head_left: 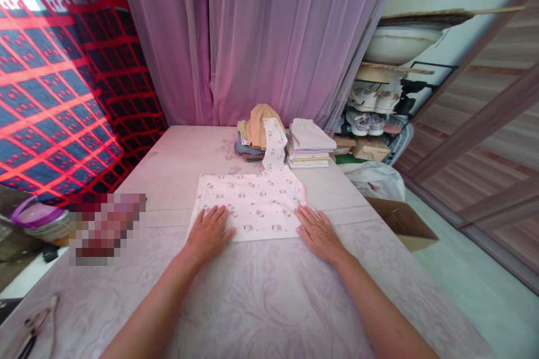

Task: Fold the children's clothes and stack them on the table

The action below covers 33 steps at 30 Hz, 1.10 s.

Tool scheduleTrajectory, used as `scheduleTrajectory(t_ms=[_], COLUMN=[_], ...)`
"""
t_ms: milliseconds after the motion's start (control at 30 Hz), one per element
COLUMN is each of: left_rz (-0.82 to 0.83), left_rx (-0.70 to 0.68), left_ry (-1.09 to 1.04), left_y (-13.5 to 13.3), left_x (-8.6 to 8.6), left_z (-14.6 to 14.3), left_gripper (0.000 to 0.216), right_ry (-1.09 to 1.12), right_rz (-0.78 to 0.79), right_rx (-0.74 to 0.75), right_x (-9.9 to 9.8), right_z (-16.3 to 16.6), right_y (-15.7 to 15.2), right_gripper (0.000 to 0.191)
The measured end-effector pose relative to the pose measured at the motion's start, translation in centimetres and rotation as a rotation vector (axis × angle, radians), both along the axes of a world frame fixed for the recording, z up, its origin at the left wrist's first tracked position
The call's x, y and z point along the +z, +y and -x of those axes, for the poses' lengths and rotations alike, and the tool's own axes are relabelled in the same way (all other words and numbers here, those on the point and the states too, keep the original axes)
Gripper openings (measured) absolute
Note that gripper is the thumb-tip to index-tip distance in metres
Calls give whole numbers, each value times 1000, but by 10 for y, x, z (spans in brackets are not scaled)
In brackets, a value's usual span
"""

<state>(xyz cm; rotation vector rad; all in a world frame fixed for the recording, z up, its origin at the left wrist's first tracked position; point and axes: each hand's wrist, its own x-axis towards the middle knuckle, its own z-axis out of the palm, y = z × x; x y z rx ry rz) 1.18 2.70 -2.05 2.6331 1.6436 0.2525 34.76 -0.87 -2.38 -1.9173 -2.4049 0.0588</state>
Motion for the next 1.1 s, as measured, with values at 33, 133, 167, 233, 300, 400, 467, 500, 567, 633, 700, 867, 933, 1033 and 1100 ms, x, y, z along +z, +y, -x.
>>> scheduleTrajectory(t_ms=[33, 133, 167, 233, 300, 400, 467, 500, 567, 633, 700, 867, 933, 1033, 1100], left_rz=[-19, 22, 65, 103, 109, 85, 52, 32, -1, -21, -19, 8, -7, -42, -59], left_rx=[20, -19, -55, -91, -85, -59, -32, -13, 29, 62, 67, 60, 68, 60, 54], left_ry=[-10, -49, -60, -82, -86, -71, -52, -43, -32, -32, -31, -19, -19, -24, -32], left_y=[-1, -7, -9, -12, -12, -12, -12, -13, -15, -17, -19, -19, -19, -18, -17], left_x=[3, 11, 12, 12, 8, 1, -4, -5, -6, -6, -4, -3, -4, -8, -9], left_z=[-14, -69, -87, -111, -118, -98, -74, -62, -39, -19, -6, 4, 3, 3, 4], left_gripper=[53, 57, 59, 62, 62, 60, 59, 58, 57, 56, 56, 58, 57, 57, 57], right_ry=[1, -2, -5, -13, -17, -15, -14, -15, -19, -26, -32, -32, -27, -8, 15], right_rz=[-6, -23, -25, -34, -53, -91, -109, -115, -119, -122, -123, -109, -116, -198, -219], right_rx=[0, 1, 1, 3, 12, 22, 23, 23, 26, 28, 29, 20, -2, -18, 26], right_x=[-1, -4, -5, -8, -12, -19, -23, -24, -26, -27, -27, -24, -18, -2, 9], right_z=[0, -2, -2, -4, -5, -8, -10, -11, -12, -12, -12, -12, -7, 16, 42], right_y=[0, 0, 1, 1, 2, 3, 4, 4, 4, 4, 4, 4, 3, 5, 8], right_gripper=[52, 51, 51, 51, 51, 50, 50, 50, 50, 51, 51, 51, 50, 50, 51])
